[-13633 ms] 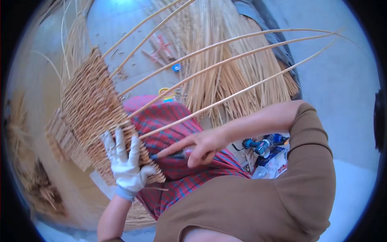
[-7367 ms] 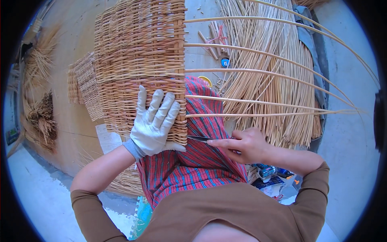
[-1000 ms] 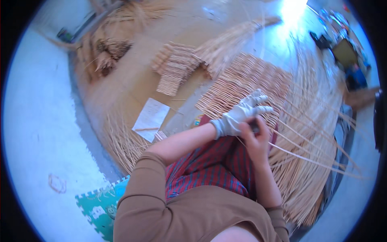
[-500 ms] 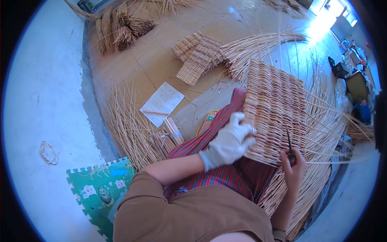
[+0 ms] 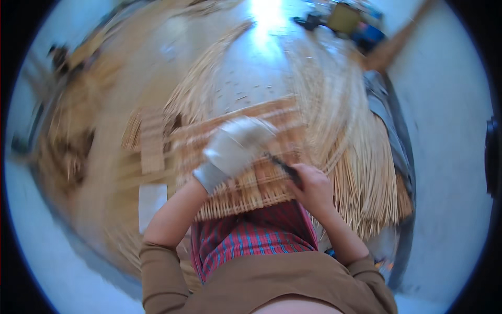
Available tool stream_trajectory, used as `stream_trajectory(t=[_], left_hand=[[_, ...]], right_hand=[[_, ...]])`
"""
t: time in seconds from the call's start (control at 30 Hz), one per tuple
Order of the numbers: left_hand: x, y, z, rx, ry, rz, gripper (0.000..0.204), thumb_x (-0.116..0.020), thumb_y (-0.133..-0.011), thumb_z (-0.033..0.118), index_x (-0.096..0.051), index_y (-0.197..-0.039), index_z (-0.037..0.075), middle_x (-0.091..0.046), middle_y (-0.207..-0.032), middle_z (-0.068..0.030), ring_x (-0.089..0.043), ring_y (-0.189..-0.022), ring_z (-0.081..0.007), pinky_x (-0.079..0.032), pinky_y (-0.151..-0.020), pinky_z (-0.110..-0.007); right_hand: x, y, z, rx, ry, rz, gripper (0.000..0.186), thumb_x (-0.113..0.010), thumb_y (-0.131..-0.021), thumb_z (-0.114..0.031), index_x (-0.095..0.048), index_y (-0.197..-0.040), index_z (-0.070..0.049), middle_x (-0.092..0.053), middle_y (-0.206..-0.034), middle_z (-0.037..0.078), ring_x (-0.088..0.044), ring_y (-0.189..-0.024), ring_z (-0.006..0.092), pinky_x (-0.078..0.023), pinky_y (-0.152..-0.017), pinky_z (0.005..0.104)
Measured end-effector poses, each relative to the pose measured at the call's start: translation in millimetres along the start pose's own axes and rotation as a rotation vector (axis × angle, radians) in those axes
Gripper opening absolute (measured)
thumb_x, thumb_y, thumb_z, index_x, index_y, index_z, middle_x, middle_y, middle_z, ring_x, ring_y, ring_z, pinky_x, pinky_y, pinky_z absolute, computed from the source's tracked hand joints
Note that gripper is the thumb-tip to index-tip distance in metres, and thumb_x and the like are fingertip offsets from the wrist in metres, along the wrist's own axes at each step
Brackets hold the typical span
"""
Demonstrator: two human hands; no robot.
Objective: The person is weaving a rectangular basket or panel using long, thin wooden reeds and trimming them with scissors.
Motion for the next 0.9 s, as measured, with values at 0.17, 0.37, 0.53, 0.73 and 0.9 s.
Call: stream_trajectory(t=[0.17, 0.37, 0.53, 0.73, 0.9], left_hand=[[2, -57, -71, 0.128, -0.537, 0.118, 0.032, -0.070, -0.100, 0.029, -0.072, -0.123, 0.007, -0.071, -0.117, -0.0133, -0.065, -0.110, -0.0316, -0.052, -0.097, -0.043], [-13, -6, -70, 0.175, -0.773, -0.025, 0.055, -0.072, -0.097, 0.046, -0.065, -0.137, 0.009, -0.066, -0.122, -0.0171, -0.056, -0.118, -0.0400, -0.044, -0.105, -0.050], [-8, 35, -69, 0.226, -0.890, 0.017, 0.054, -0.071, -0.098, 0.042, -0.064, -0.139, 0.006, -0.065, -0.118, -0.0183, -0.056, -0.111, -0.0394, -0.045, -0.098, -0.050], [-28, 40, -50, 0.075, -0.948, 0.248, 0.045, -0.078, -0.094, 0.024, -0.069, -0.136, 0.010, -0.065, -0.123, -0.0124, -0.058, -0.121, -0.0371, -0.044, -0.111, -0.051], [-54, 40, -40, -0.034, -0.836, 0.157, 0.037, -0.080, -0.090, 0.016, -0.074, -0.127, 0.012, -0.064, -0.120, -0.0097, -0.061, -0.118, -0.0343, -0.046, -0.114, -0.055]], right_hand=[[-27, 2, 30, 0.092, -0.093, 0.035, 0.030, -0.079, -0.088, -0.024, -0.068, -0.112, -0.009, -0.071, -0.102, 0.012, -0.068, -0.099, 0.0335, -0.052, -0.091, 0.0463], [-45, 32, 23, 0.026, -0.115, -0.094, 0.034, -0.079, -0.089, -0.031, -0.068, -0.115, -0.012, -0.068, -0.104, 0.009, -0.064, -0.103, 0.0301, -0.049, -0.093, 0.0457], [-26, 48, -20, 0.222, -0.413, -0.228, 0.050, -0.075, -0.092, -0.041, -0.066, -0.136, -0.018, -0.066, -0.114, 0.007, -0.061, -0.113, 0.0299, -0.042, -0.102, 0.0496], [-24, -10, 94, -0.409, -0.739, -0.058, 0.042, -0.073, -0.099, -0.018, -0.067, -0.140, -0.013, -0.071, -0.113, 0.007, -0.066, -0.101, 0.0178, -0.053, -0.089, 0.0338], [-80, -5, 120, -0.423, -1.294, -0.446, 0.041, -0.068, -0.106, -0.025, -0.066, -0.140, -0.003, -0.071, -0.120, 0.001, -0.063, -0.105, 0.0087, -0.052, -0.092, 0.0279]])
Point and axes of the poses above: each hand's wrist, its own y-axis away from the middle knuckle, its own x-axis out of the back of the hand, z = x × y, the point moved 6 cm from there along -y, towards the middle knuckle
